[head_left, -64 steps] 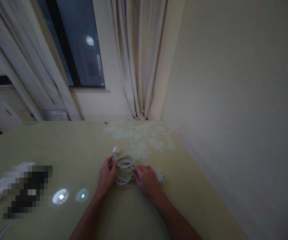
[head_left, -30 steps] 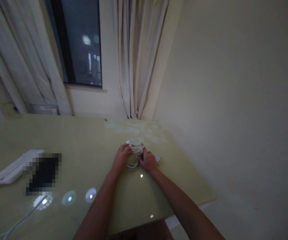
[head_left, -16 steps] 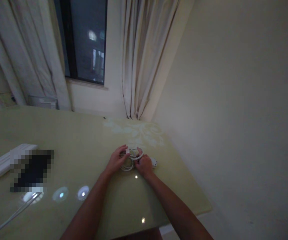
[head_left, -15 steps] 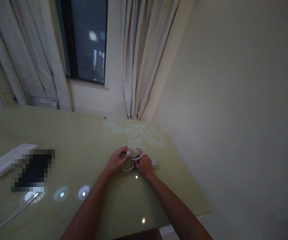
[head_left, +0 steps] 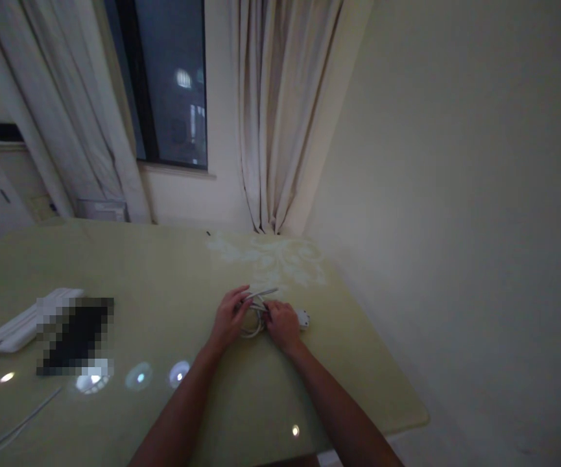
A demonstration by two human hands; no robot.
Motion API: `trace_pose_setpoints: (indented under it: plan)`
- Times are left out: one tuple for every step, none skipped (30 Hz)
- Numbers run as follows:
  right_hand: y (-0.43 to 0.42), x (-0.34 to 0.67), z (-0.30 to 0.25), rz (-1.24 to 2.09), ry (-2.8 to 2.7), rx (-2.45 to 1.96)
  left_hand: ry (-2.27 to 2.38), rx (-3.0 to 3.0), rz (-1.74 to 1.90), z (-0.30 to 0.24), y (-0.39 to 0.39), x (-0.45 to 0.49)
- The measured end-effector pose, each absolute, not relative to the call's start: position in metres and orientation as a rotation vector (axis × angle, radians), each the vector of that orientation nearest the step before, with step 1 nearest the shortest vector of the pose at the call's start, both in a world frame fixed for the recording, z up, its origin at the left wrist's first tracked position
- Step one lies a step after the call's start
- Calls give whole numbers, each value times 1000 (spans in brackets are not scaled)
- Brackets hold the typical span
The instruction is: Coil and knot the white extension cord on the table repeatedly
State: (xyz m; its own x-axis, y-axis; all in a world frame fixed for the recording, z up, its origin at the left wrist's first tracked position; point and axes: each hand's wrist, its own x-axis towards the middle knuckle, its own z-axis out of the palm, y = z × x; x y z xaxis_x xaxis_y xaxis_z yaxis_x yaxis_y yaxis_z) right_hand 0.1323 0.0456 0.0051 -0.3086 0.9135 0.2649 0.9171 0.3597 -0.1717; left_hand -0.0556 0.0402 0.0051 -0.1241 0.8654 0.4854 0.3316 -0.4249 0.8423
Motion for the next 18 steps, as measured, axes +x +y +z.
trace_pose_setpoints:
  plan:
    - [46,133,3,-27,-2315,-1593,1352,1561,1651,7,41,-58]
    - [46,133,2,-39,-2315,-1566,1376,1402,1720,8,42,-62]
    - [46,134,0,-50,-2308,-1539,1390,1235,1782,9,44,-67]
    - [46,135,-2,-62,-2291,-1513,1381,1063,1843,9,47,-73]
    - [46,136,-3,-74,-2267,-1487,1339,889,1901,8,50,-80]
    - [46,137,-4,-83,-2238,-1458,1266,718,1943,7,53,-87]
    - [46,139,-5,-90,-2201,-1428,1174,556,1955,6,56,-94]
    - [46,140,-6,-94,-2157,-1393,1082,411,1942,5,58,-101]
    - [46,143,-6,-95,-2111,-1347,1004,291,1916,4,60,-107]
    - [46,145,-6,-88,-2073,-1285,954,208,1883,3,62,-113]
    - [46,148,-5,-75,-2039,-1209,939,164,1852,2,62,-117]
    - [46,151,-5,-51,-2007,-1127,959,149,1831,1,63,-120]
    - [46,155,-4,-18,-1974,-1049,1009,162,1822,1,63,-122]
    - [45,158,-2,25,-1935,-990,1077,202,1820,1,63,-123]
    - [44,161,-1,73,-1885,-956,1154,275,1822,0,63,-123]
    - [43,164,1,123,-1830,-945,1237,374,1823,0,62,-122]
    - [42,167,2,169,-1772,-948,1326,498,1821,0,61,-121]
    - [41,168,3,208,-1721,-956,1421,638,1810,-1,60,-119]
